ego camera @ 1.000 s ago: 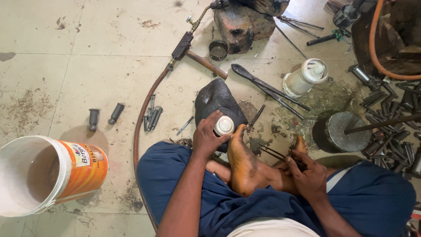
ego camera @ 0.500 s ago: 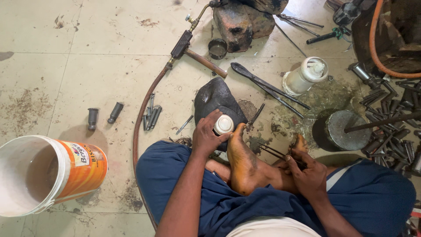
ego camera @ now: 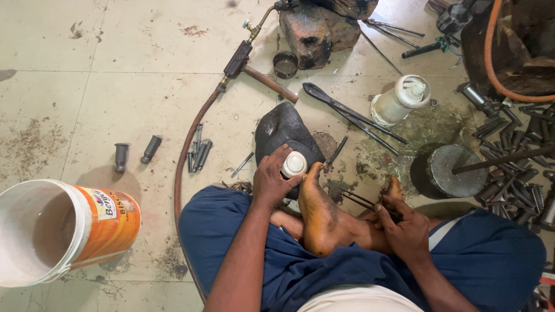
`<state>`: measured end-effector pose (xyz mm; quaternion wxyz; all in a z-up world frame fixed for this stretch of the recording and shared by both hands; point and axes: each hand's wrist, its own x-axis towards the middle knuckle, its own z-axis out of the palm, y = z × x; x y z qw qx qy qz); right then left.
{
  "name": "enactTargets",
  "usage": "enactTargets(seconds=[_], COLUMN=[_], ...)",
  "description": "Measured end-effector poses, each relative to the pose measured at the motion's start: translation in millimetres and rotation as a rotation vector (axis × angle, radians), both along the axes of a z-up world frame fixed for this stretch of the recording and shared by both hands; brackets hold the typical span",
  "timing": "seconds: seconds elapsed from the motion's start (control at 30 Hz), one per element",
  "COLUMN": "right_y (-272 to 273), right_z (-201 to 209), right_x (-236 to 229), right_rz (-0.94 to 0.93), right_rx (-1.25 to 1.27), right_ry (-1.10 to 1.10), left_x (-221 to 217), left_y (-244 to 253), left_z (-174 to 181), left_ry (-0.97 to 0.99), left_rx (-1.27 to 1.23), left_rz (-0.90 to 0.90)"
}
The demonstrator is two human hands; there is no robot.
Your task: The person sits on the floor and uses tweezers to place thin metal wires into a small white cylindrical mold. They carefully arrange the wires inside the mold, occasionally adjusting their position with their fingers.
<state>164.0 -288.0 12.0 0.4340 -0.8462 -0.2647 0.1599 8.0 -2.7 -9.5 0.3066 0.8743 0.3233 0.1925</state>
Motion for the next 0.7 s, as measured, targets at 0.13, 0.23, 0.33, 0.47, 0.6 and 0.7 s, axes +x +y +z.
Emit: enactTargets(seconds=[0.13,0.23,0.33,0.47,0.6,0.7], right_y=[0.0,-0.9,1.2,16.6,46.9,64.9], right_z=[-4.0,-9.2,-14.3,-19.4,-30.2,-37.2], right_x=[0.5,2.2,8.7,31.9,43.7,40.6], right_rz=[0.000,-0.065,-0.156,-0.038,0.164,0.264], right_rx=[-0.009,0.010,0.068,-0.011,-0.007,-0.220], right_ry=[0.001,0.037,-0.029,-0.250,-0.451,-0.219], left_x=[-1.2,-0.4,-1.3,-8.2,-17.7,-28.4], left_y=[0.2,-0.8,0.9,0.1,-15.8,-34.0], left_z=[-0.6,-2.4,-2.3,7.4,29.5,44.5], left_ry=[-0.013,-0.054,-0.083,-0.321,-0.591,-0.616], left_rx=[0.026,0.092,0.031,-0.365,-0.847,-0.982], left_rz=[-0.009,-0.032,0.044,0.137,0.080,0.071])
